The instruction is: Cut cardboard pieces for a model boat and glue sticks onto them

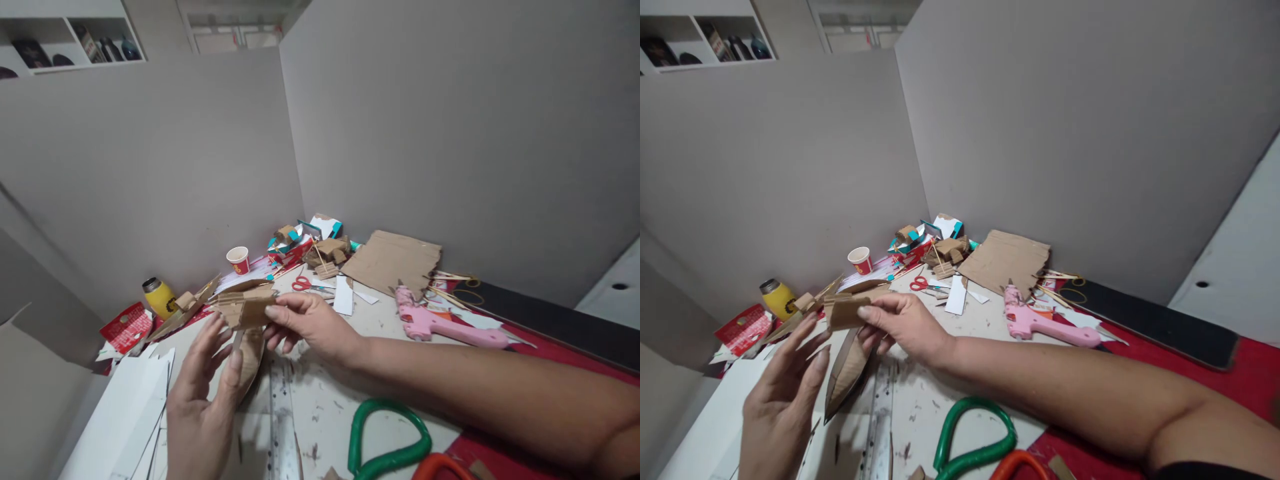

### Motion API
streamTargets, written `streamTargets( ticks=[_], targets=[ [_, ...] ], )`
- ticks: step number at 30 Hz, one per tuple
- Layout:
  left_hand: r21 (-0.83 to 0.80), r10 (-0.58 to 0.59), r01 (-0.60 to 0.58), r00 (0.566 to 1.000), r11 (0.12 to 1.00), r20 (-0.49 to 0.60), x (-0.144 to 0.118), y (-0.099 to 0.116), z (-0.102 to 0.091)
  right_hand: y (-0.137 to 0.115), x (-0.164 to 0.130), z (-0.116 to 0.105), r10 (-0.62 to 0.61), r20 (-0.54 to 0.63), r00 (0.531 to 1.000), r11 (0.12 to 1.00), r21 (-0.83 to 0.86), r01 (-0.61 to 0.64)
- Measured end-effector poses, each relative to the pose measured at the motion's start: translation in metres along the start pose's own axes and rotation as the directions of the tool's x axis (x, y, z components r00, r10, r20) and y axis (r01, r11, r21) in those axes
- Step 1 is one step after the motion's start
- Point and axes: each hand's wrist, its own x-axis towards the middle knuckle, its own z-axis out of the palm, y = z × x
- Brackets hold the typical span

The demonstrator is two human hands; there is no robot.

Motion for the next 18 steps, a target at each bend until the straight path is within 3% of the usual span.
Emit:
streamTargets(
  ticks=[3, 8, 12, 18],
  targets=[
    [-0.043, -0.095, 0.09, 0.989, 0.995, -0.114, 0.005, 0.0, -0.002, 0.0, 0.004, -0.003, 0.024, -0.081, 0.996, 0.998, 0.052, -0.019],
    [-0.17, -0.292, 0.31, 0.949, 0.936, 0.12, 0.009, -0.006, 0.0, 0.005, -0.001, 0.0, 0.054, 0.0, 0.999, 0.998, 0.02, -0.054],
    [-0.135, -0.258, 0.268, 0.962, 0.954, 0.084, 0.007, -0.001, 0.003, 0.003, -0.008, 0.004, 0.068, 0.086, 0.994, 0.997, -0.036, -0.065],
    [-0.04, -0.116, 0.119, 0.991, 0.992, 0.061, 0.0, 0.009, 0.002, -0.003, -0.013, 0.008, 0.032, 0.084, 0.996, 0.999, 0.022, -0.034]
  ],
)
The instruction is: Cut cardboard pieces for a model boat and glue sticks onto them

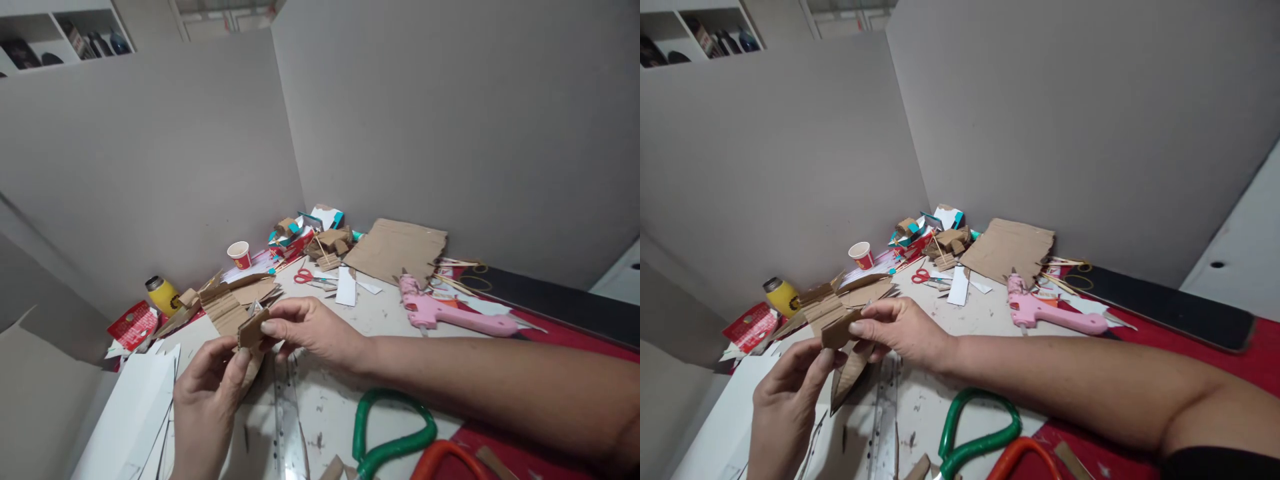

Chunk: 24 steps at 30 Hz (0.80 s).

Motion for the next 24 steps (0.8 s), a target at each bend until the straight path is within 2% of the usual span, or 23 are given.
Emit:
streamTargets(
  ticks=[5, 11, 19, 24],
  targets=[
    [0.025, 0.024, -0.025, 1.0, 0.999, 0.016, -0.005, 0.001, 0.001, 0.001, -0.002, 0.005, -0.049, -0.029, 0.998, 0.996, 0.078, 0.051],
    [0.008, 0.095, -0.094, 0.993, 0.995, -0.075, -0.013, 0.006, 0.009, 0.006, -0.006, 0.007, -0.066, -0.029, 0.997, 0.994, 0.08, 0.068],
    [-0.082, 0.0, -0.01, 0.993, 0.997, -0.119, -0.018, 0.011, 0.016, 0.012, -0.006, 0.004, -0.154, -0.003, 0.988, 0.988, -0.023, 0.154],
    [-0.05, -0.007, 0.001, 0.994, 0.999, -0.105, -0.017, 0.008, 0.013, 0.016, -0.006, 0.002, -0.21, 0.025, 0.977, 0.975, -0.072, 0.212]
  ],
)
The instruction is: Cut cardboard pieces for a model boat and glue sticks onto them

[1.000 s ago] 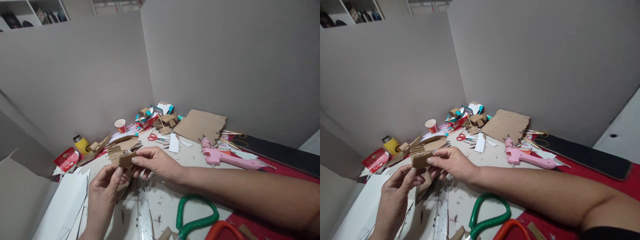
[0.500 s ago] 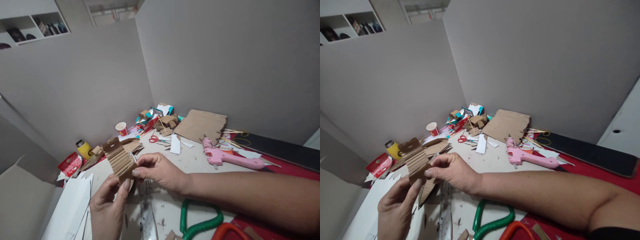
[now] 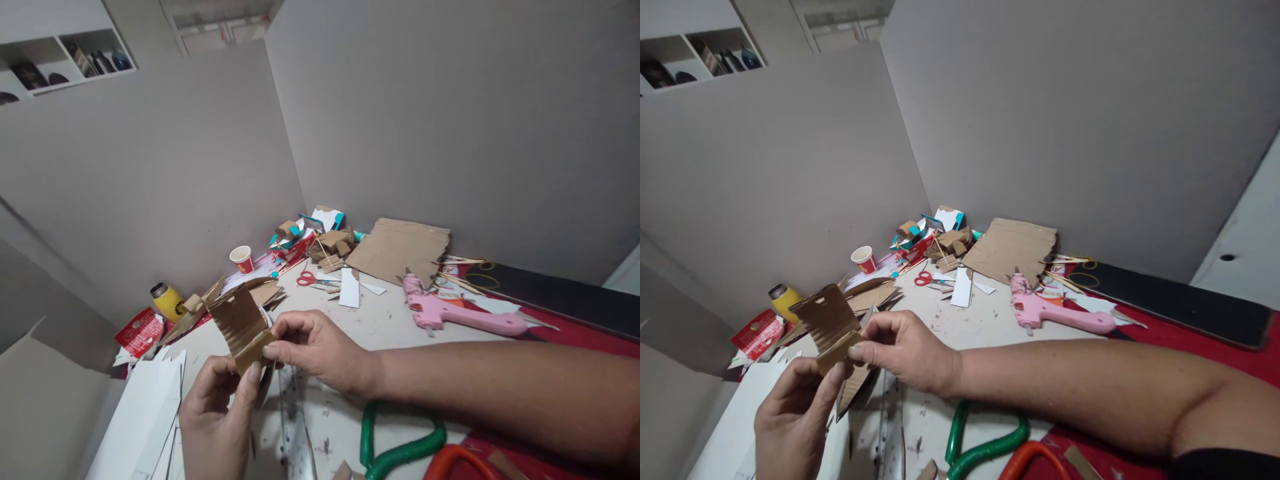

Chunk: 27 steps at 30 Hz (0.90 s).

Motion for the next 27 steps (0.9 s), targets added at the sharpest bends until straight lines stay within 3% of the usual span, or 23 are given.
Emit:
streamTargets(
  ticks=[3, 9, 12, 20, 27],
  targets=[
    [0.026, 0.018, -0.018, 1.0, 1.0, -0.002, 0.0, -0.002, -0.003, 0.0, -0.001, 0.0, -0.014, -0.005, 1.0, 1.0, -0.011, 0.014],
    [0.043, 0.046, -0.048, 0.998, 0.998, 0.034, 0.001, -0.003, -0.004, -0.005, -0.002, 0.003, 0.066, 0.044, 0.997, 0.982, 0.172, -0.073],
    [-0.013, -0.001, 0.001, 1.0, 1.0, 0.027, 0.0, -0.001, -0.002, -0.006, -0.001, 0.004, 0.112, 0.117, 0.987, 0.981, 0.147, -0.129],
    [-0.138, -0.178, 0.2, 0.971, 0.97, 0.158, 0.003, 0.006, 0.001, -0.005, 0.003, -0.002, 0.18, 0.19, 0.965, 0.982, 0.03, -0.189],
    [-0.147, -0.201, 0.232, 0.959, 0.962, 0.197, 0.011, -0.001, -0.007, -0.006, 0.003, -0.004, 0.171, 0.23, 0.958, 0.982, 0.039, -0.184]
  ],
)
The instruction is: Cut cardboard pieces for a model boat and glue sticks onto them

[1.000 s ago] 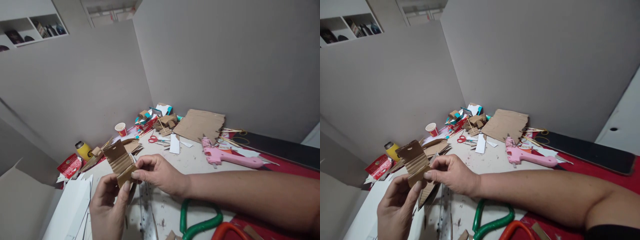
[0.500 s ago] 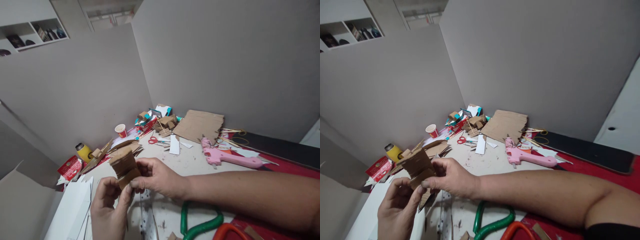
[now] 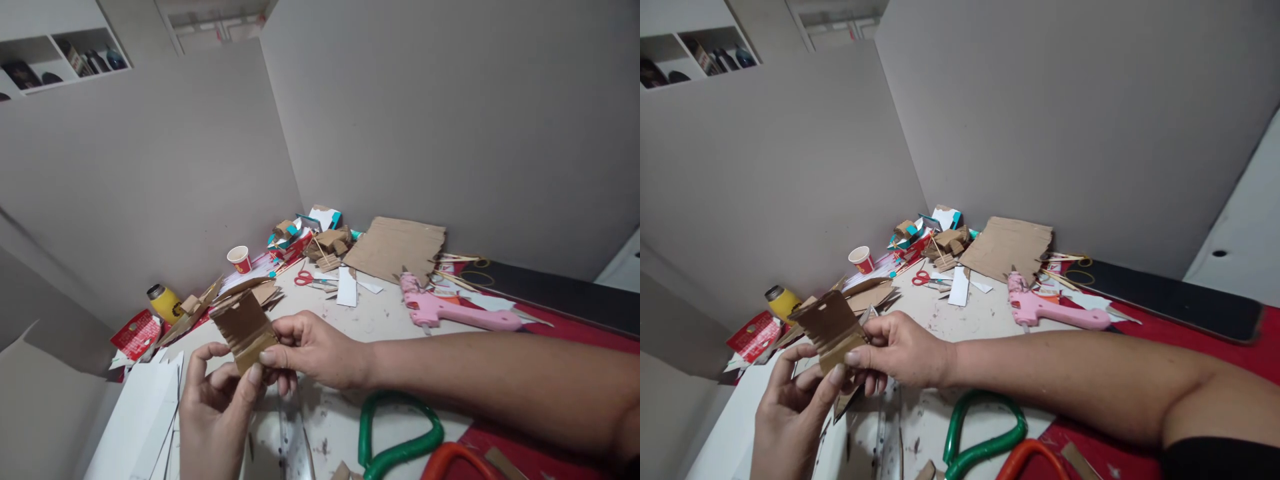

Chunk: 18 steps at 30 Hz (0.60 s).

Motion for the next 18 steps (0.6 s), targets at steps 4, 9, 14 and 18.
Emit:
streamTargets(
  ticks=[4, 9, 14, 18],
  targets=[
    [0.09, -0.003, -0.011, 0.988, 0.996, 0.154, 0.003, 0.005, 0.001, 0.002, -0.001, -0.001, 0.006, 0.02, 1.0, 1.0, -0.004, -0.006],
    [0.103, 0.068, -0.084, 0.986, 0.991, 0.155, 0.001, 0.006, 0.004, 0.004, 0.002, -0.003, 0.068, 0.057, 0.996, 0.998, 0.014, -0.069],
    [0.101, 0.134, -0.146, 0.985, 0.984, 0.111, 0.0, -0.001, 0.004, 0.001, 0.003, -0.004, 0.093, 0.087, 0.992, 0.996, -0.012, -0.093],
    [0.029, 0.132, -0.136, 0.985, 0.99, 0.114, -0.001, -0.005, 0.004, -0.003, 0.002, -0.003, 0.035, 0.131, 0.991, 0.997, -0.067, -0.027]
  ],
)
